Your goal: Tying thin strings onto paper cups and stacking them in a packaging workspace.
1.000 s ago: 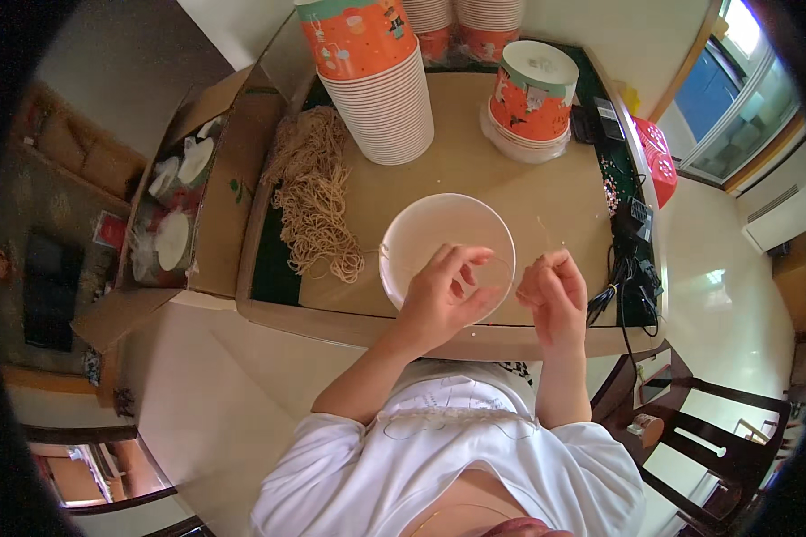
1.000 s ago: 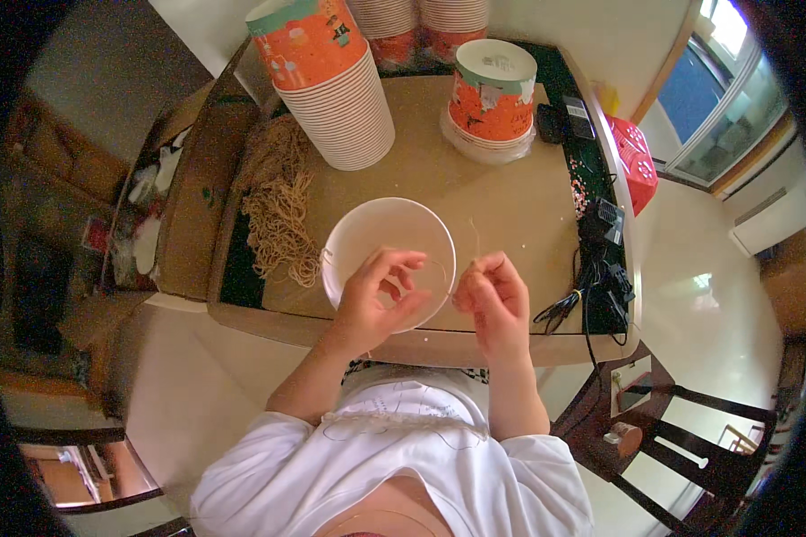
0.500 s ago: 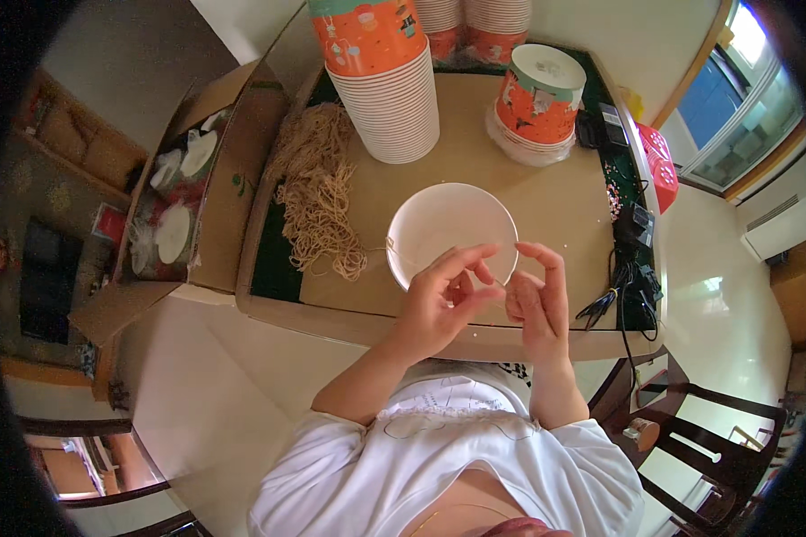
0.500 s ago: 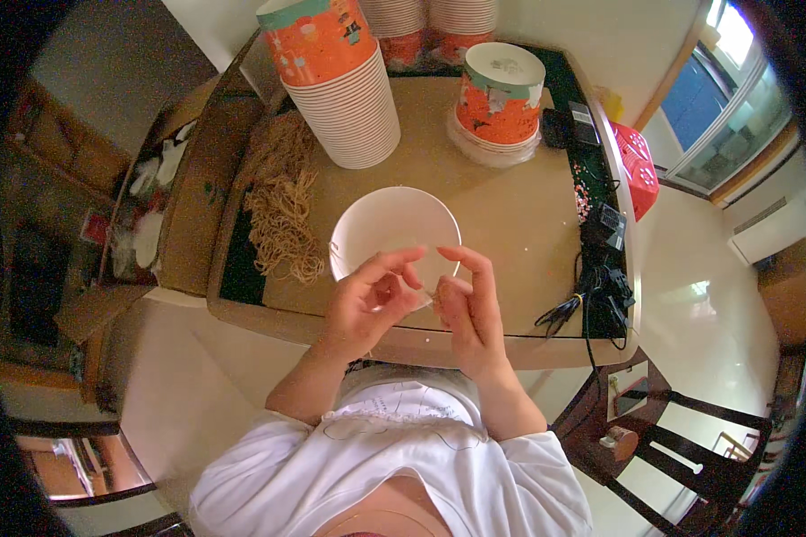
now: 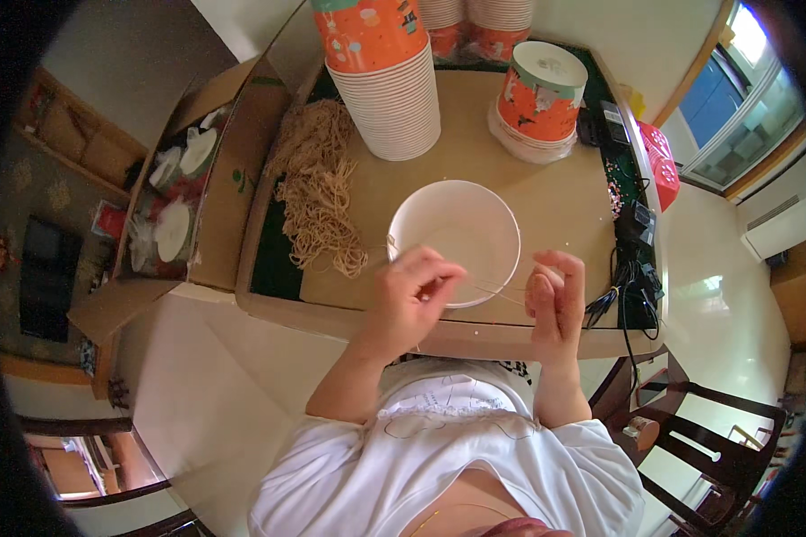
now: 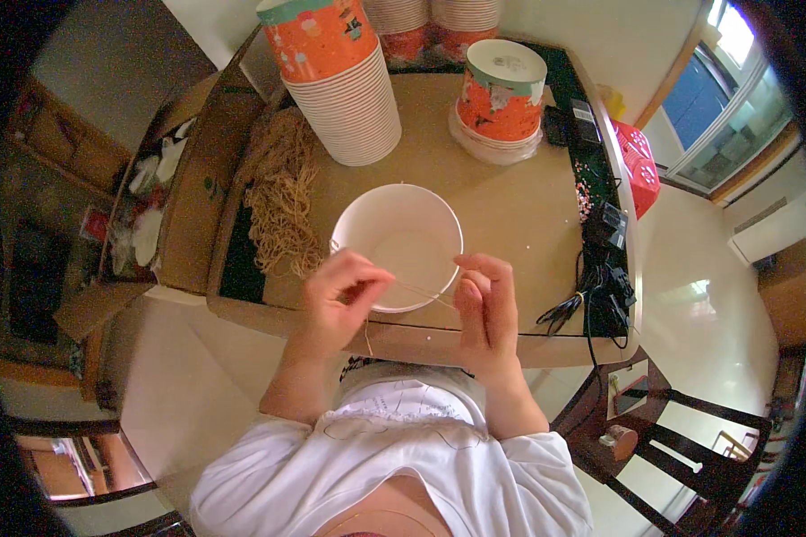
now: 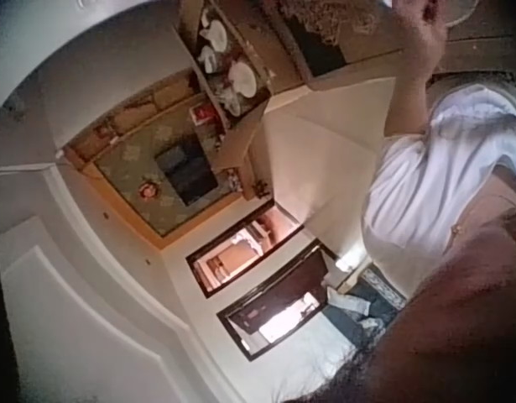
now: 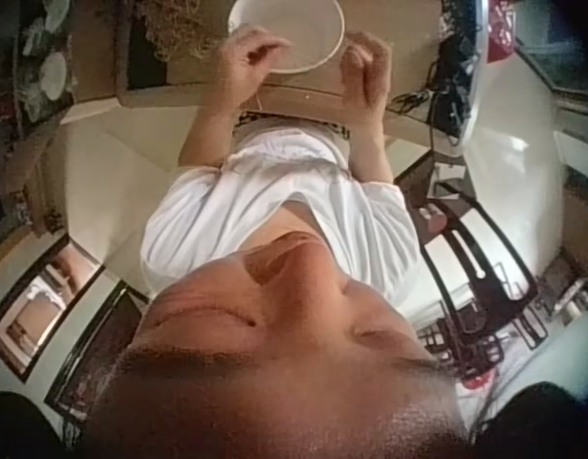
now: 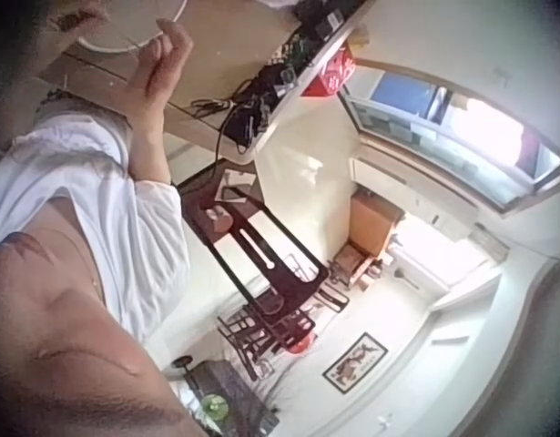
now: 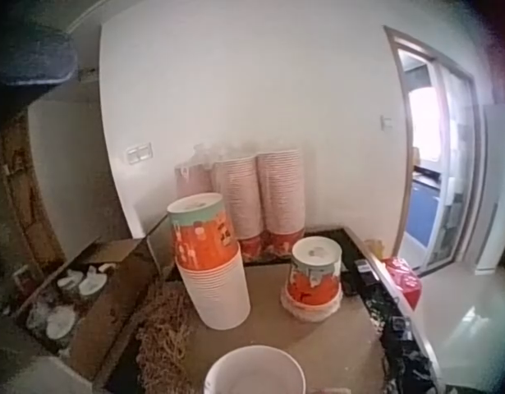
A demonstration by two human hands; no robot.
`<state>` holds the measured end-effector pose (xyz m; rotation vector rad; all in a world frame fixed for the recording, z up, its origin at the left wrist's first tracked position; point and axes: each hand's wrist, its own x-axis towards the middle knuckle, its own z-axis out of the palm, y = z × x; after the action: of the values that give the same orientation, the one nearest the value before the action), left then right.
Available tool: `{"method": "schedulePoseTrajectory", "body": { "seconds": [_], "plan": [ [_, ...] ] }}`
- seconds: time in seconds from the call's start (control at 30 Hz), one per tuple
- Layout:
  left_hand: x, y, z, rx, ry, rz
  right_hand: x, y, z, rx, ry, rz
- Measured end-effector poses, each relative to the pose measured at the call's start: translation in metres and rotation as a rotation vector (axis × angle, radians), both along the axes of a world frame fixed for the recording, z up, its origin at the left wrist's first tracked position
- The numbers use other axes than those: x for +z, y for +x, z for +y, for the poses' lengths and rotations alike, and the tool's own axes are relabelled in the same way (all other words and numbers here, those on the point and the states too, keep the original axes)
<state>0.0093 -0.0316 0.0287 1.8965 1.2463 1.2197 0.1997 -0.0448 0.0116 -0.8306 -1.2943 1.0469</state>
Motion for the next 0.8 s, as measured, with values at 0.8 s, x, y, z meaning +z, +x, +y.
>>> {"method": "schedulePoseTrajectory", "body": {
  "seconds": [0.8],
  "plan": [
    [0.009, 0.005, -0.004, -0.062, -0.061, -0.059, 0.012, 0.001, 0.005, -0.037, 0.092, -0.459]
  ]
}}
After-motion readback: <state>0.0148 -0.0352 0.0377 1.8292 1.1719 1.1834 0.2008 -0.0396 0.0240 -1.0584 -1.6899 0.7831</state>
